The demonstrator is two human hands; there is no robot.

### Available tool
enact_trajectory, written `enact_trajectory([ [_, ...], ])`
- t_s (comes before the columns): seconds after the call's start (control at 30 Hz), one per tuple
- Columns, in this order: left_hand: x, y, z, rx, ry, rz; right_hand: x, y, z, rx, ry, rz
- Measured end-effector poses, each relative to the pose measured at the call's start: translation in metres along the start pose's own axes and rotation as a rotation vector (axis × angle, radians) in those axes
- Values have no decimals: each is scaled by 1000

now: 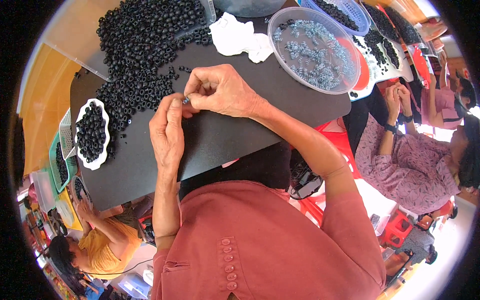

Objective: The person assembles small plastic parts by hand, picking up components from the table and fitting them together.

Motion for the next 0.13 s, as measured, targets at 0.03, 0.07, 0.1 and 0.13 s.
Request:
enact_trajectory([
  [0.03,-1,-6,-3,129,-44,-67,0,0,0,-14,-4,-4],
  [0.07,-2,-9,-4,258,-88,-134,0,0,0,-29,-9,-8],
  [0.1,-1,-5,-3,292,-85,-175,1,0,1,-41,-4,11],
  [0.13,-2,-6,-3,329,-61,-174,1,-1,1,-52,-1,31],
])
Point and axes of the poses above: each hand's wrist, its own x-axis towards the middle knuckle, its own z-axis out of the back of the hand, y = z × x, the point moved 2 cm from there along x, towards the middle knuckle, and after that the axes turned 12 degrees about -x, right-handed, at the moved point
